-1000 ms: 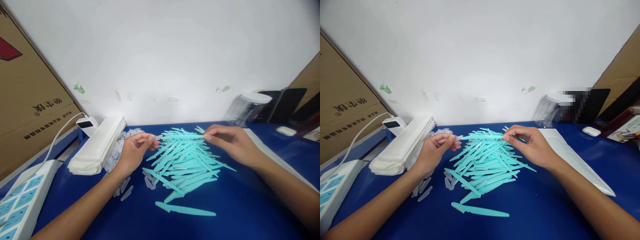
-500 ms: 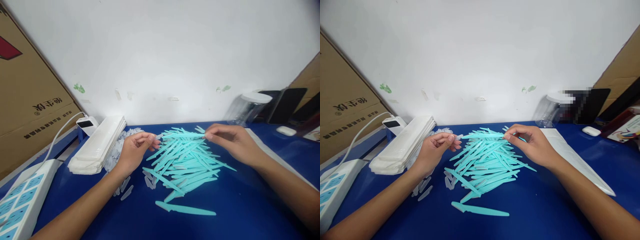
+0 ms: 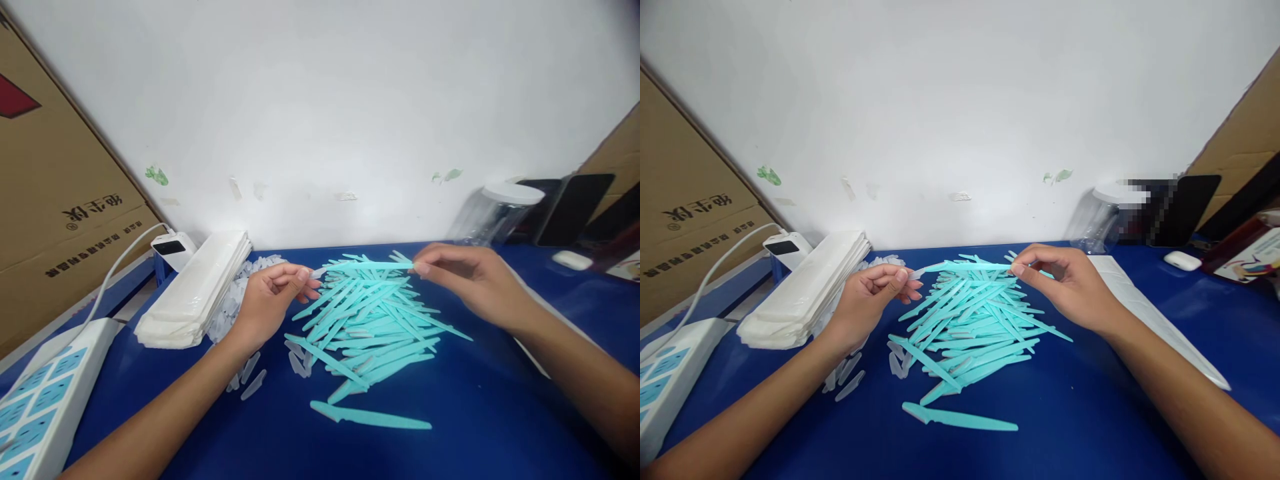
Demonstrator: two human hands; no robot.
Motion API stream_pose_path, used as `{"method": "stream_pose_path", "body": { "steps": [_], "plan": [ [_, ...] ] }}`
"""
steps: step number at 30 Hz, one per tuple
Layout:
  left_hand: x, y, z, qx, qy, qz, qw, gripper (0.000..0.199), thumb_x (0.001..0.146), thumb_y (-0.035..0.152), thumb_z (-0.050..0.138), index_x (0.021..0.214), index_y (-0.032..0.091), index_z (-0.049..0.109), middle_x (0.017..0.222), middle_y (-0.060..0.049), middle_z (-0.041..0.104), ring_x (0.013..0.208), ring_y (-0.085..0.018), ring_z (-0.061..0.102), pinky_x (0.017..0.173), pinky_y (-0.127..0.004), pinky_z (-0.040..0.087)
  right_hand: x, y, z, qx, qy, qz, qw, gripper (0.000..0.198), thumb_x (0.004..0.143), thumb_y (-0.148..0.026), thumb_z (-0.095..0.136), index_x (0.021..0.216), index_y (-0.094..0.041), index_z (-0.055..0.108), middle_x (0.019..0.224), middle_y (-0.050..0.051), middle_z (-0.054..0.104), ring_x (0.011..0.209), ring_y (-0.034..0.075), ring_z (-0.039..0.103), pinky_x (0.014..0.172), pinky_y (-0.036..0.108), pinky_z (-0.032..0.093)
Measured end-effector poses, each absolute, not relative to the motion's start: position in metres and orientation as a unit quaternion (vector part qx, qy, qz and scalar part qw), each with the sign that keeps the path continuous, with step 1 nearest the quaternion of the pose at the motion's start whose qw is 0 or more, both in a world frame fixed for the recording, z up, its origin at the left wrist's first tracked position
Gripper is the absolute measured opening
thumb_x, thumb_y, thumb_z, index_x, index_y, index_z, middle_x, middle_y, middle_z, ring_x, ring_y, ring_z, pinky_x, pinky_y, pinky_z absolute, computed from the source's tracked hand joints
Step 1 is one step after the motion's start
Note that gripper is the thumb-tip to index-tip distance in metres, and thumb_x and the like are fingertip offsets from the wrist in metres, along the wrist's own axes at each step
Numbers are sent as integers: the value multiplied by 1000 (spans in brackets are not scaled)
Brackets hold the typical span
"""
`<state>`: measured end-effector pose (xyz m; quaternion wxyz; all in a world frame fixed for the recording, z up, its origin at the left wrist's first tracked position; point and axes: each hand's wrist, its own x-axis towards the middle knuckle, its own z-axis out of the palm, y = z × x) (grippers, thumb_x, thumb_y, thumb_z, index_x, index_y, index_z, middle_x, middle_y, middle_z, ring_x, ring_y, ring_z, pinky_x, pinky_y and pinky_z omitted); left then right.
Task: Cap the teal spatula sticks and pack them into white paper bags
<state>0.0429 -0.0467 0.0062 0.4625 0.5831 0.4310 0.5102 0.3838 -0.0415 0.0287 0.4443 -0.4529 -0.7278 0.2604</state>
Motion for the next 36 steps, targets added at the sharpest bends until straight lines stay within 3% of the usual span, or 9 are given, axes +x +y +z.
{"method": "stream_pose_path", "body": {
  "steps": [16,22,24,27,31,36],
  "plan": [
    [45,-52,0,623,439,464,451,33,98,50,81,97,18,79,91,-8,87,73,-20,82,66,-28,60,367,-53,22,-408,-758,303,409,29,100,-49,76,86,-25,81,90,5,77,82,22,69,77,36,53],
    [43,-51,2,639,452,454,425,36,99,55,77,101,19,78,95,-8,87,75,-22,81,69,-31,61,370,-50,26,-425,-749,287,420,34,95,-56,79,84,-25,82,90,6,79,82,23,70,77,37,55],
    [38,-48,5,665,470,455,361,36,101,56,75,109,21,78,96,-7,86,78,-22,80,71,-32,61,381,-42,28,-474,-712,252,453,38,88,-61,83,81,-23,82,85,7,79,79,24,70,76,37,54],
    [24,-40,9,731,521,413,154,32,102,54,72,111,24,80,87,-3,82,74,-22,74,70,-33,54,408,-26,29,-578,-635,189,476,39,81,-60,84,80,-21,83,80,7,80,75,26,70,75,39,53],
    [6,-29,11,782,552,284,-55,28,106,47,63,105,25,81,81,-3,78,69,-24,69,65,-35,42,444,-10,28,-626,-683,81,368,31,84,-50,75,79,-21,84,86,11,83,75,29,72,76,43,50],
    [-6,-23,11,787,573,196,-115,32,108,46,57,99,25,78,83,-7,79,74,-28,71,60,-35,37,469,-3,24,-629,-738,18,245,24,88,-41,74,81,-21,84,83,13,82,74,31,72,71,42,48]
  ]
}}
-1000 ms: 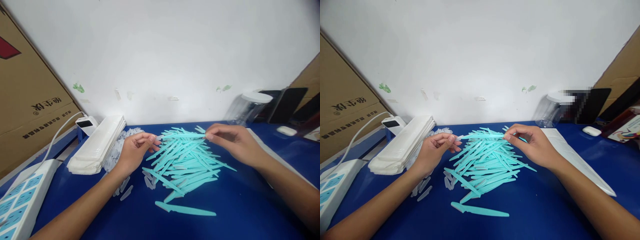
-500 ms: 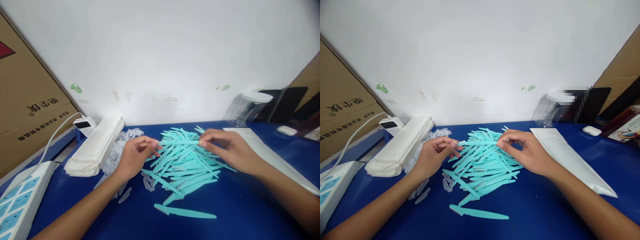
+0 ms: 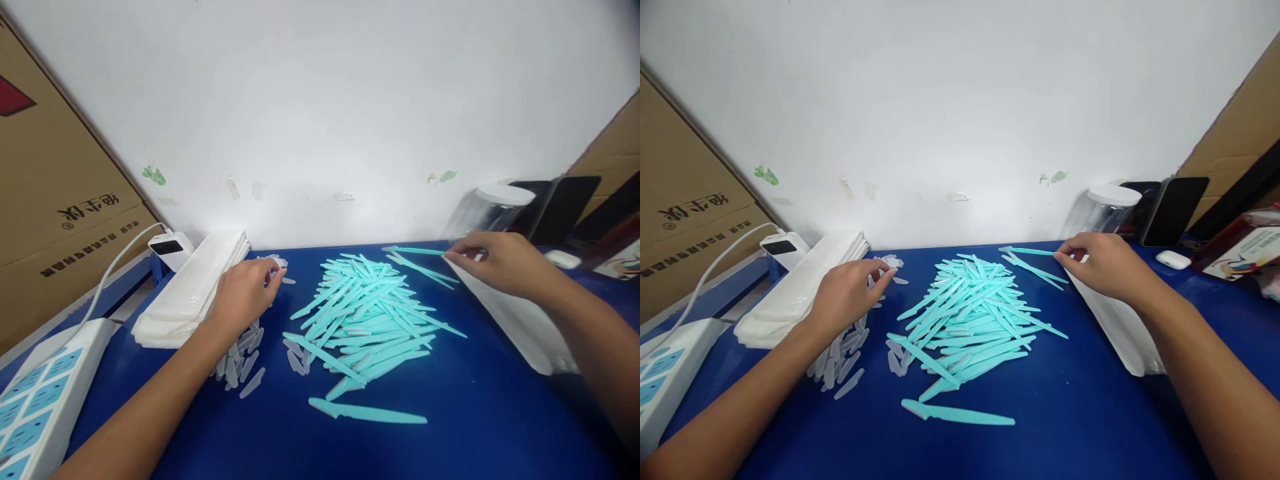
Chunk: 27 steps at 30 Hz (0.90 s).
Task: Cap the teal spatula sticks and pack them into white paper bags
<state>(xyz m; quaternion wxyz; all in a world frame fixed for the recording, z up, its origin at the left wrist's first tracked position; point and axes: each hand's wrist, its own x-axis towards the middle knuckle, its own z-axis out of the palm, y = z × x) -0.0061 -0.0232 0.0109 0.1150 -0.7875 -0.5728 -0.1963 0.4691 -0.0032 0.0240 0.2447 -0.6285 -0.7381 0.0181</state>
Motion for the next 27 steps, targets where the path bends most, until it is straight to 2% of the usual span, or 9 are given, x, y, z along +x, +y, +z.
{"method": "stream_pose_path", "body": {
  "steps": [3,6,9,12,16,21,27],
  "plan": [
    [-14,-21,14,-782,-590,-143,136,32,107,45,57,99,23,78,92,-11,81,81,-33,73,62,-36,41,478,-1,18,-646,-740,28,184,16,83,-36,80,76,-21,84,80,13,81,76,33,73,70,42,46],
    [-22,-16,15,-794,-583,-118,127,32,107,42,56,103,21,79,98,-14,80,91,-37,73,70,-41,50,482,0,15,-640,-749,53,163,13,78,-34,84,76,-21,85,84,14,83,77,34,73,70,42,47],
    [-24,-10,6,-836,-519,-155,90,32,108,35,53,119,20,79,119,-16,80,114,-38,70,95,-50,56,473,-4,17,-610,-769,65,180,15,82,-35,82,82,-21,87,87,14,84,78,32,74,71,42,49],
    [-21,-4,-5,-865,-472,-161,48,35,109,28,52,130,18,78,138,-17,76,131,-38,65,112,-56,51,450,-12,21,-551,-796,87,236,24,92,-42,74,90,-23,88,90,11,84,76,28,73,71,41,51],
    [-19,-2,-11,-872,-469,-141,17,29,108,24,54,119,20,81,123,-15,80,120,-37,68,105,-55,54,414,-23,18,-492,-815,131,275,34,98,-56,71,99,-26,87,95,8,83,75,25,70,67,38,53],
    [-18,-5,-8,-866,-471,-167,6,18,106,20,57,105,21,75,110,-13,76,110,-34,67,98,-50,54,390,-29,3,-464,-822,127,303,35,101,-56,70,108,-26,87,104,10,80,80,24,69,70,39,54],
    [-13,-7,-13,-858,-479,-187,-2,16,108,27,54,101,21,68,106,-11,69,104,-33,64,100,-51,52,384,-26,-6,-451,-820,128,329,38,102,-58,68,98,-25,86,103,12,79,83,25,66,73,42,55]
  ]
}}
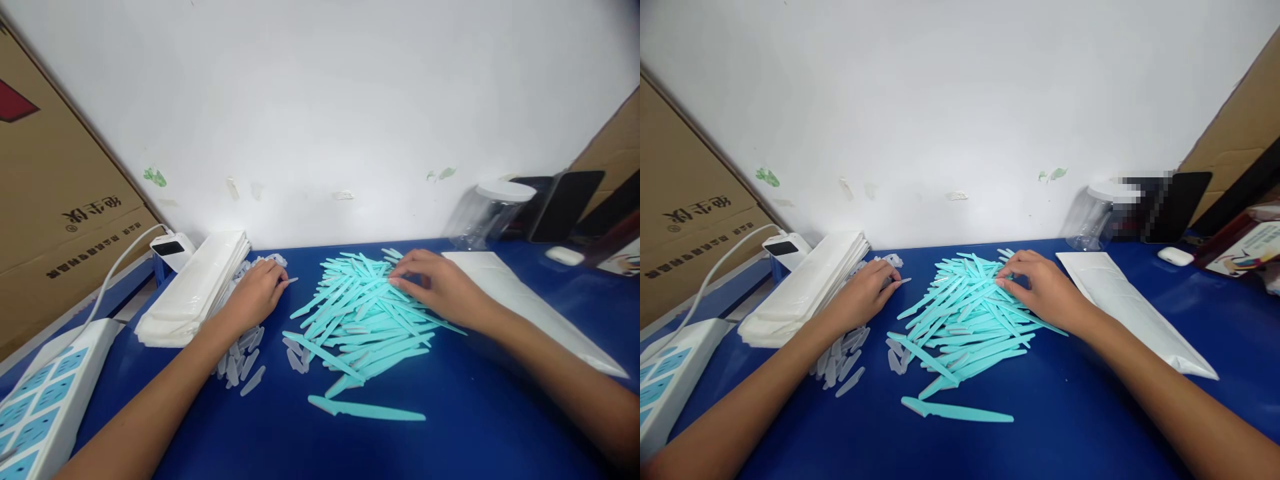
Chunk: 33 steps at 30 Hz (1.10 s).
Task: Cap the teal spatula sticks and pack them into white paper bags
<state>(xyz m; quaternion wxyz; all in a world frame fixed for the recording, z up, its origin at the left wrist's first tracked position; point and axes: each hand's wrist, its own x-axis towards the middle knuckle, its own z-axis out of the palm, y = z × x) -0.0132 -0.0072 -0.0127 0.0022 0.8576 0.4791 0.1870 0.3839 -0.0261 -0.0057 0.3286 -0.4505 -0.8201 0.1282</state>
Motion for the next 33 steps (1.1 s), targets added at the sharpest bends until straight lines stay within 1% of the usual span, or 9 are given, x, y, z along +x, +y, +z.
{"method": "stream_pose_path", "body": {
  "steps": [4,8,11,15,18,20,24,28,33],
  "plan": [
    [-9,-10,-11,860,479,177,-9,20,109,28,49,100,22,66,105,-11,68,102,-32,63,101,-51,52,387,-25,-3,-451,-821,129,325,37,103,-57,68,94,-24,84,101,11,78,82,25,66,68,39,53],
    [-5,-12,-9,850,493,188,-16,18,106,27,51,95,22,64,99,-11,69,99,-32,63,97,-49,52,393,-28,8,-477,-801,102,347,34,105,-53,64,94,-24,78,100,10,78,79,24,66,67,39,51],
    [-3,-12,-10,825,517,225,29,19,106,31,51,97,22,65,95,-9,72,96,-31,66,90,-45,53,393,-31,17,-499,-771,98,384,33,103,-55,65,93,-26,76,96,8,77,75,23,66,67,39,52],
    [0,-13,-11,810,520,258,77,26,110,39,51,107,22,71,100,-9,76,97,-28,69,87,-42,52,391,-35,23,-495,-755,111,416,32,102,-56,67,91,-27,75,96,7,78,82,25,70,68,38,53],
    [3,-16,-8,840,472,255,84,24,109,40,58,110,23,75,106,-10,77,102,-29,68,92,-45,52,390,-35,22,-494,-756,112,415,31,102,-55,67,92,-27,76,96,7,79,81,24,69,67,38,53],
    [4,-17,-4,864,425,239,124,23,108,39,61,111,25,79,109,-9,78,105,-29,68,95,-44,53,390,-35,21,-494,-757,111,412,32,102,-56,67,92,-27,76,97,7,79,81,24,69,68,38,53],
    [-1,-17,3,877,403,194,178,22,106,42,66,107,27,82,108,-8,76,101,-27,69,90,-41,53,391,-36,20,-493,-761,102,409,31,102,-54,67,92,-27,77,97,7,79,81,25,70,69,39,53],
    [-4,-17,4,875,413,171,187,17,103,40,70,100,25,78,104,-7,73,98,-26,67,86,-39,52,391,-36,22,-491,-764,101,406,30,103,-54,67,92,-27,77,98,7,79,82,25,70,70,39,54],
    [1,-20,-1,874,432,162,151,18,107,36,62,96,22,68,103,-8,70,100,-27,65,87,-39,51,389,-38,21,-501,-748,129,415,35,101,-58,68,91,-27,78,97,8,79,86,26,71,69,38,55]
  ]
}}
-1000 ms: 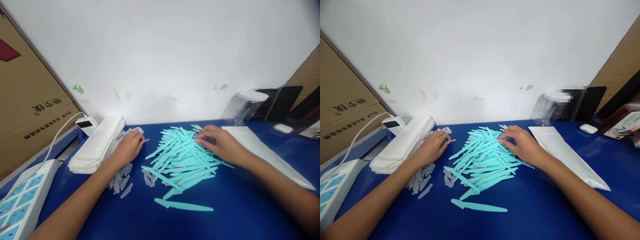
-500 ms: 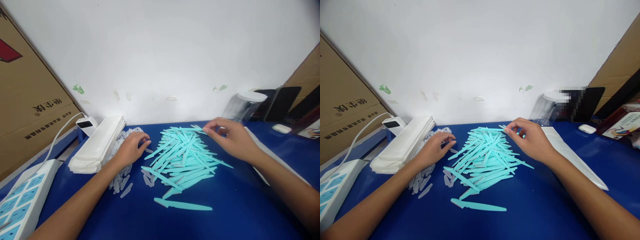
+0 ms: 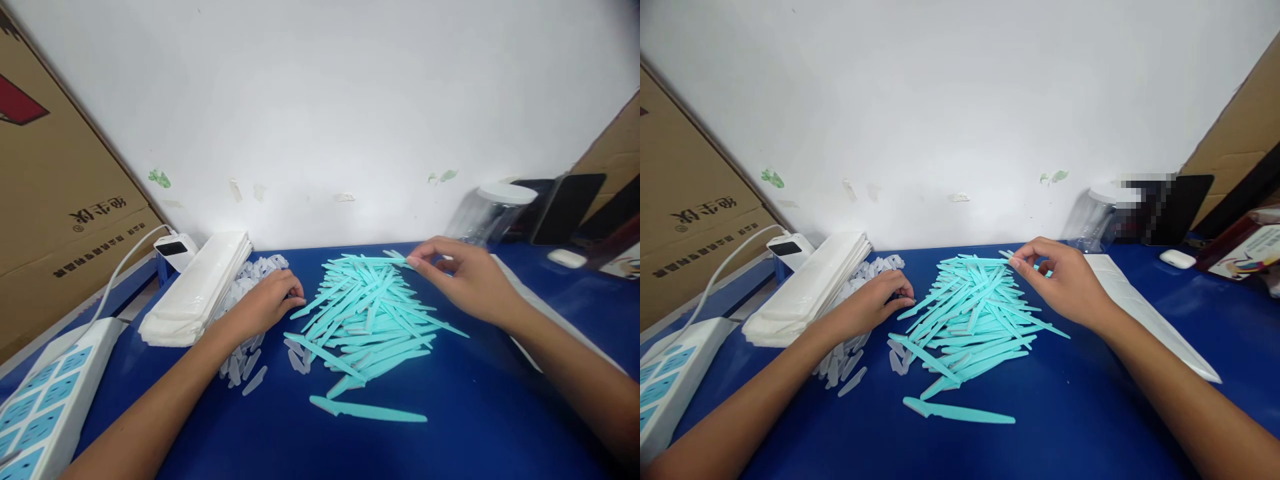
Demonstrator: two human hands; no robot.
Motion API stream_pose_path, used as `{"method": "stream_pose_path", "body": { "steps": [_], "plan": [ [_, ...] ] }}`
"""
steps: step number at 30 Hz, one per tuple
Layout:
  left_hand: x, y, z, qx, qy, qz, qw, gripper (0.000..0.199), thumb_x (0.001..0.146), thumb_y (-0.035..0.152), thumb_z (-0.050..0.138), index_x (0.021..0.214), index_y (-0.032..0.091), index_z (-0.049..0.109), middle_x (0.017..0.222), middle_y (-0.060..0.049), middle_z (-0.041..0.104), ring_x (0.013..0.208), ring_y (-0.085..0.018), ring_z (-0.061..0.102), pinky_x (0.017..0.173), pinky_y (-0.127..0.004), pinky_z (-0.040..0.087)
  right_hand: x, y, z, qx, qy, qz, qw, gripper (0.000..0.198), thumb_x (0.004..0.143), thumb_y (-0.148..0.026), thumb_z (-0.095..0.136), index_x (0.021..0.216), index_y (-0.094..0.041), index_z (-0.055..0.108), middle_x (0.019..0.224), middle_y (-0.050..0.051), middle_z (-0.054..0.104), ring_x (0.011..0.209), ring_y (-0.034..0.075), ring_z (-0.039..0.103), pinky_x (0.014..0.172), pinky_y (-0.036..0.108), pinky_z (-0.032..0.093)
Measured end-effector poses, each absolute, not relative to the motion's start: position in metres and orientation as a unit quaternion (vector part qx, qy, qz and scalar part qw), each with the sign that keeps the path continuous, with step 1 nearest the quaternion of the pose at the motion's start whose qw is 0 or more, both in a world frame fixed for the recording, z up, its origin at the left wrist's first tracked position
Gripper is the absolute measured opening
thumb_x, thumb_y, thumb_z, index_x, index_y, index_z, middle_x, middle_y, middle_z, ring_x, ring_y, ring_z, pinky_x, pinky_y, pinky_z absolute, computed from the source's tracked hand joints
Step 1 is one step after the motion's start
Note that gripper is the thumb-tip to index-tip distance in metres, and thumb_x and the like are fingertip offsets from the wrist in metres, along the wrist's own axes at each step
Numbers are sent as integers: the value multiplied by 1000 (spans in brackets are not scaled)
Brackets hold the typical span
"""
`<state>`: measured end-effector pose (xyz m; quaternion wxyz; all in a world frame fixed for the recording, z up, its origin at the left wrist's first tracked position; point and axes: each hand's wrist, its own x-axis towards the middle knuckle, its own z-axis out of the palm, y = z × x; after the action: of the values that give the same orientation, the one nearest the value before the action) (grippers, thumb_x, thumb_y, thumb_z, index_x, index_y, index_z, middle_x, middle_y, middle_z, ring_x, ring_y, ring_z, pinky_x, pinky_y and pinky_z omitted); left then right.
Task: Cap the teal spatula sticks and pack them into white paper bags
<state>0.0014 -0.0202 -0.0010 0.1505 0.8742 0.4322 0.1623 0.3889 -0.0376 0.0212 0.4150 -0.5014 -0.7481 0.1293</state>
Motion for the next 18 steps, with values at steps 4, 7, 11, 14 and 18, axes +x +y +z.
{"method": "stream_pose_path", "body": {
  "steps": [4,7,11,14,18],
  "plan": [
    [3,-21,-7,870,443,165,136,17,110,29,50,103,22,63,108,-9,68,102,-28,64,90,-41,50,387,-38,19,-507,-736,155,420,35,99,-60,71,91,-27,79,99,8,79,92,26,72,73,37,58],
    [3,-22,-10,870,437,177,147,19,110,26,47,116,21,65,115,-11,67,108,-29,64,94,-43,51,386,-38,18,-512,-730,159,424,38,98,-63,72,90,-27,79,98,8,80,92,26,73,75,37,60],
    [5,-23,-2,847,440,246,168,32,113,34,45,117,23,75,110,-9,68,103,-27,65,94,-43,51,384,-38,21,-519,-721,162,430,42,95,-69,72,89,-27,80,96,8,80,87,26,73,72,37,60],
    [9,-22,6,777,462,358,232,32,111,45,55,114,24,78,101,-7,72,90,-23,66,85,-37,52,382,-39,23,-523,-711,185,433,48,92,-73,73,88,-26,79,91,8,79,71,23,69,63,36,56],
    [15,-22,10,639,470,490,362,43,94,60,81,103,18,78,94,-7,79,84,-21,70,79,-33,57,378,-43,23,-519,-701,233,430,51,90,-74,75,87,-24,79,87,7,77,60,17,61,57,34,51]
  ]
}}
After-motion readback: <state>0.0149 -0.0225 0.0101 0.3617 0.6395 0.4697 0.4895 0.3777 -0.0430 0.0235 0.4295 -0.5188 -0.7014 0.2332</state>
